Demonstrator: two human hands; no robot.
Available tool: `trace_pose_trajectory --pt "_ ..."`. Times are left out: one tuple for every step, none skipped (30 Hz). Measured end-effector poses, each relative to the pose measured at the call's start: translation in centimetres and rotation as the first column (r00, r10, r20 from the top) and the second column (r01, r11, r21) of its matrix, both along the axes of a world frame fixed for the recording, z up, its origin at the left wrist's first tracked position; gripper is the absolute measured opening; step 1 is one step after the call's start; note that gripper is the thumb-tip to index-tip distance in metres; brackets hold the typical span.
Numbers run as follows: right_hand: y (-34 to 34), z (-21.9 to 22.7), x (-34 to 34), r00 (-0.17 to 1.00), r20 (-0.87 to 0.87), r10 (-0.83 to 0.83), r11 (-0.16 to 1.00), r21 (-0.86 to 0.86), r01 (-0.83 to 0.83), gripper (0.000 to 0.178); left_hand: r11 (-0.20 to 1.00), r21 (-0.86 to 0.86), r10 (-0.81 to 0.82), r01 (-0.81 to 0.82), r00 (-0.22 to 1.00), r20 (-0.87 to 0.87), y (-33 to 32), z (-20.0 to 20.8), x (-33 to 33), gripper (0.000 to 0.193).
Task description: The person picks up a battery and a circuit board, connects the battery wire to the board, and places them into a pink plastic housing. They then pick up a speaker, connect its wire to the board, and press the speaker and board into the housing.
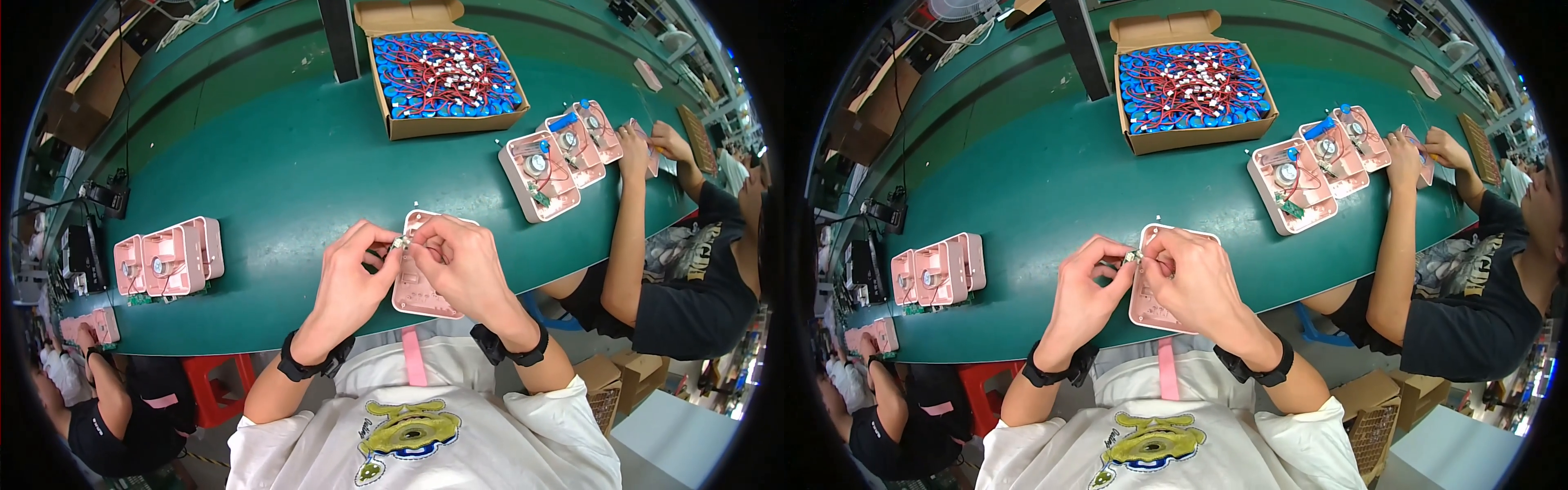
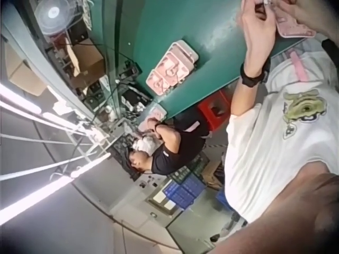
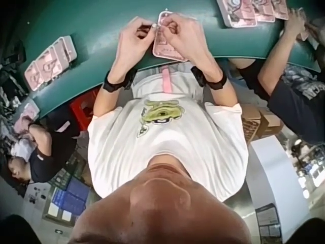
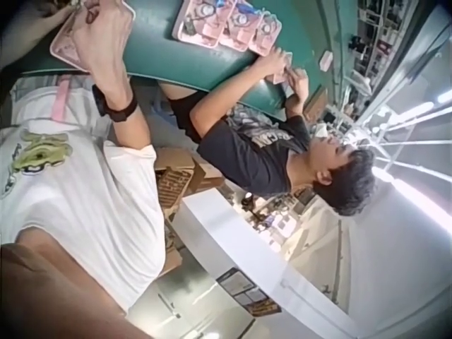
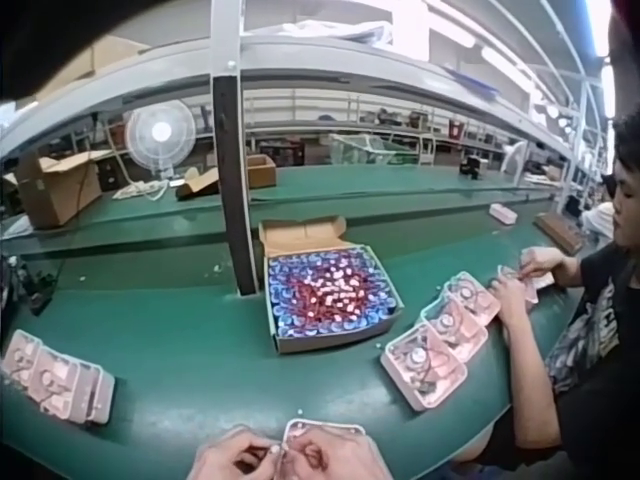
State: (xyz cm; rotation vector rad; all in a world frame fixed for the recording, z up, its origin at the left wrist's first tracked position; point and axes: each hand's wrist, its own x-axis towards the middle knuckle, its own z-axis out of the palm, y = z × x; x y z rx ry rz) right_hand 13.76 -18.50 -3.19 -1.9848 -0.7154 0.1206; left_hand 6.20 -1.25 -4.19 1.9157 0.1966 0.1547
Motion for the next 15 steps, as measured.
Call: trace_pose_trajectory --pt "0.0 0.02 -0.03 1.0 -0.016 -0.009 1.0 -0.014 0.008 0.008 1.0 0.007 0.003 -0.003 1.0 0.013 -0.03 0.0 -0.05 0.012" --pt "0.03 -0.02 -0.02 1.0 -0.016 -0.007 1.0 -0.014 0.007 0.008 1.0 0.006 0.004 -0.004 1.0 0.012 -0.01 0.06 -0.11 0.012" --pt "0.0 -0.02 0.02 1.0 -0.024 0.0 1.0 -0.019 -0.001 0.008 1.0 0.018 0.004 -0.004 1.0 0.025 -0.04 0.17 -0.13 0.012" --pt "-0.04 -0.02 0.06 0.999 -0.032 0.008 1.0 -0.024 -0.009 0.009 1.0 0.029 0.003 -0.004 0.999 0.037 -0.08 0.27 -0.16 0.012" --pt "-0.08 -0.04 0.1 0.999 -0.04 0.016 0.999 -0.028 -0.017 0.009 0.999 0.041 0.002 -0.004 0.999 0.049 -0.11 0.29 -0.18 0.012" --pt "-0.15 0.0 0.14 0.999 -0.041 0.016 0.999 -0.029 -0.017 0.009 0.999 0.04 0.001 -0.003 0.999 0.048 -0.12 0.25 -0.2 0.012" --pt "-0.24 0.08 0.17 0.998 -0.056 0.013 0.999 -0.043 -0.015 0.008 0.998 0.067 -0.013 0.008 0.997 0.069 -0.12 0.2 -0.24 0.012" --pt "-0.27 0.26 0.19 0.998 -0.067 0.01 0.998 -0.056 -0.014 0.008 0.995 0.094 -0.028 0.019 0.995 0.094 -0.06 0.23 -0.27 0.012" --pt "-0.26 0.36 0.18 0.997 -0.078 0.007 0.998 -0.07 -0.012 0.008 0.992 0.121 -0.044 0.03 0.992 0.118 -0.02 0.25 -0.3 0.012" --pt "-0.22 0.37 0.16 0.997 -0.077 0.006 0.998 -0.07 -0.011 0.008 0.992 0.121 -0.045 0.03 0.992 0.119 0.0 0.28 -0.33 0.012" --pt "-0.15 0.34 0.13 0.998 -0.068 0.011 0.998 -0.059 -0.015 0.008 0.991 0.133 -0.045 0.029 0.991 0.123 0.01 0.33 -0.37 0.011" --pt "-0.08 0.29 0.09 0.998 -0.058 0.017 0.999 -0.048 -0.02 0.007 0.989 0.145 -0.046 0.027 0.991 0.128 0.02 0.37 -0.41 0.011" --pt "-0.06 0.19 0.1 0.998 -0.05 0.022 0.999 -0.037 -0.024 0.007 0.987 0.157 -0.046 0.026 0.99 0.13 0.0 0.37 -0.4 0.011" --pt "-0.06 0.09 0.11 0.998 -0.052 0.022 0.999 -0.037 -0.024 0.007 0.987 0.157 -0.047 0.026 0.991 0.128 0.01 0.36 -0.38 0.011" --pt "-0.05 -0.02 0.12 0.999 -0.048 0.023 0.999 -0.033 -0.025 0.006 0.99 0.137 -0.048 0.027 0.988 0.146 0.04 0.35 -0.35 0.012"
